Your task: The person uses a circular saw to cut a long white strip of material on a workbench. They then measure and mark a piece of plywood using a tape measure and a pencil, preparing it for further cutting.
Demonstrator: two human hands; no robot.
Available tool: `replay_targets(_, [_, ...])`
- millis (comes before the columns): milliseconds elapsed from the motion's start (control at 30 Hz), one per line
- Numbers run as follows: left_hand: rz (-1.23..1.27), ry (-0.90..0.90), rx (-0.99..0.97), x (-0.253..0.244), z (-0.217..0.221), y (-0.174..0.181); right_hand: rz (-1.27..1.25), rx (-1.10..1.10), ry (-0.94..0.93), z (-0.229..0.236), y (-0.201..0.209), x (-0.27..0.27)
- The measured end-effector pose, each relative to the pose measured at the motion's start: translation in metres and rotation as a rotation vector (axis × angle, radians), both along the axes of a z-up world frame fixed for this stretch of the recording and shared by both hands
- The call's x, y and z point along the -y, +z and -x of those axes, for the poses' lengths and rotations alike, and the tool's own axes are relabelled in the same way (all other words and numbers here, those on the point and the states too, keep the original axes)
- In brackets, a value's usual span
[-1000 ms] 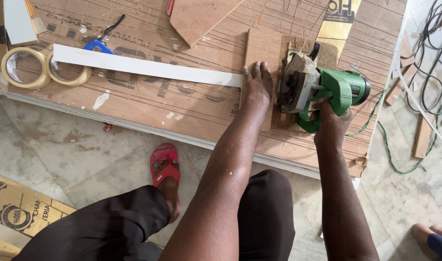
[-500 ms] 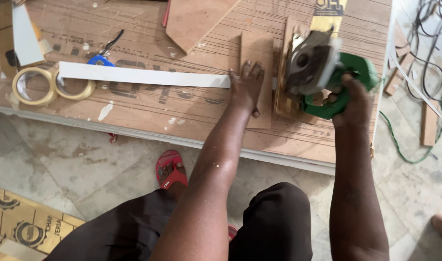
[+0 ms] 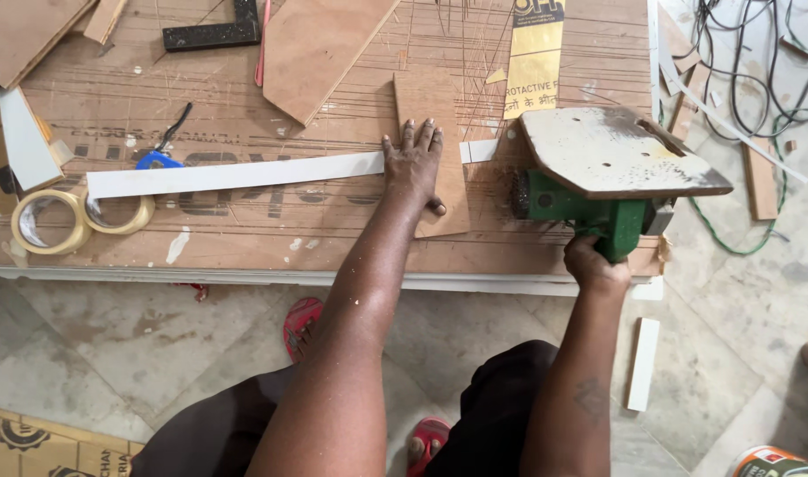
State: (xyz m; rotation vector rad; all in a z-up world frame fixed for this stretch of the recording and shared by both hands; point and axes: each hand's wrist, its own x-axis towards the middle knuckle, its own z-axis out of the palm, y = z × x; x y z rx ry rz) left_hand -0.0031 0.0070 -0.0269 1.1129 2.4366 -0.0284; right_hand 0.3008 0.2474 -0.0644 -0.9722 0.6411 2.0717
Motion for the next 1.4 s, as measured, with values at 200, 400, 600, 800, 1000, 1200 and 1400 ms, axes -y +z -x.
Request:
replay_targets(200, [-0.032, -0.039, 0.029, 0.006, 0.002, -0.007, -0.149, 0.085, 0.126, 0.017, -0.002, 0.029])
replay_targets(400, [-0.059, -0.14, -0.09, 0.083, 0.054, -0.011, -0.277, 0.154, 0.199, 0.014, 0.013, 0.057])
replay_targets(600, [-0.113, 0.039, -0.175, 0.17, 0.086, -0.019, -0.383, 0.351, 0.246, 0.013, -0.005, 0.111])
replay_targets(800, [-0.013, -0.071, 0.017, 0.183, 0.095, 0.005, -2.133, 1.823, 0.937, 0.098, 0.01, 0.232])
replay_targets(1000, [0.023, -0.198, -0.08, 0.21, 0.095, 0.035, -2.206, 1.836, 1.291, 0.154, 0.022, 0.243])
replay_targets(1200, [-0.069, -0.256, -0.283, 0.294, 0.143, 0.052, -2.274, 1.947, 0.884, 0.11, -0.016, 0.246])
replay_targets(1400, [-0.094, -0.329, -0.641, 0.3, 0.223, 0.119, -2.26, 1.986, 0.833, 0.113, -0.024, 0.246])
